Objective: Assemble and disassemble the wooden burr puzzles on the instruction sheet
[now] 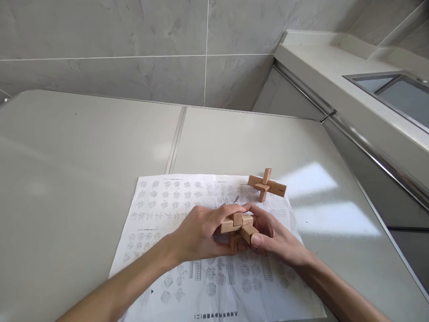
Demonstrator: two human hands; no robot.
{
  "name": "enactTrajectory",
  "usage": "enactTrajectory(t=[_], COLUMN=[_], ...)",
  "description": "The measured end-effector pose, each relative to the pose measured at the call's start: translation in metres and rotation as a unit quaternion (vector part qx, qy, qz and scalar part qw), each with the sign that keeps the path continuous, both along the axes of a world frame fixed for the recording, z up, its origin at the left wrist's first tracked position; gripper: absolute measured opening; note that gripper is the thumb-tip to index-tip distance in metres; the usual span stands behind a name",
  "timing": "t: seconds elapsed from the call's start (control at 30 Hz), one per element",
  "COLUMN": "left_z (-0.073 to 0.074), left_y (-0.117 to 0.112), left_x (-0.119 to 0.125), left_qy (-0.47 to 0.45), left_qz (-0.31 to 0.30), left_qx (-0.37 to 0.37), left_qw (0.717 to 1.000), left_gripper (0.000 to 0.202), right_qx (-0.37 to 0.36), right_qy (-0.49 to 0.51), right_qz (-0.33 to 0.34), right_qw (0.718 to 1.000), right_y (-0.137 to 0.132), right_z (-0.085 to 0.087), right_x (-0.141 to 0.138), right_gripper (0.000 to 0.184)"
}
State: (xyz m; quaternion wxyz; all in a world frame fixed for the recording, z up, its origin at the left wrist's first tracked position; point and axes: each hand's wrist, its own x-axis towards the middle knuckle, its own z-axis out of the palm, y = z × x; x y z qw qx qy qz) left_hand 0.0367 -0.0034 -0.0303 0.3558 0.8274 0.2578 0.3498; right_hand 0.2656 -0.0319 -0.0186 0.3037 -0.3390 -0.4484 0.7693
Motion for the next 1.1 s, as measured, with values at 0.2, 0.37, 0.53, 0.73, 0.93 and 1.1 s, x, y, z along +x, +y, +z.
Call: enactTrajectory(t=[0.2, 0.37, 0.53, 0.73, 0.93, 1.1], left_z=[0.0007, 0.0014, 0.0005, 0.0033, 0.0016, -0.001], left_y=[-0.0004, 0.001, 0.0015, 0.0014, 0.001, -0.0002], left_x=[0.0003, 0.0015, 0.002, 0.0026, 0.0026, 0.004], left_qy=[-0.009, -0.019, -0.013, -0.002, 0.007, 0.006], left_qz=[0.017, 0.045, 0.065, 0.086, 0.082, 0.071], left_qx=[0.01, 0.053, 0.102, 0.129, 0.154, 0.152], left_qw=[1.0, 0.997, 0.993, 0.988, 0.985, 0.986], left_gripper=[0.064, 0.06, 0.059, 0.053, 0.047, 0.05], right_qx=[-0.002, -0.007, -0.005, -0.015, -0.009, -0.009], right_qy=[0.009, 0.03, 0.051, 0.041, 0.014, -0.026], right_qz=[-0.004, -0.017, -0.017, -0.006, 0.005, 0.004], right_qw=[1.0, 0.999, 0.999, 0.999, 1.0, 1.0], right_y=[-0.0007, -0.0032, -0.0023, -0.0017, -0.0004, -0.0008], right_z=[-0.003, -0.0064, -0.0049, -0.0048, 0.0, 0.0015], right_x=[-0.0002, -0.0016, -0.0021, 0.001, 0.0006, -0.0011], right_gripper=[0.053, 0.051, 0.049, 0.048, 0.052, 0.062])
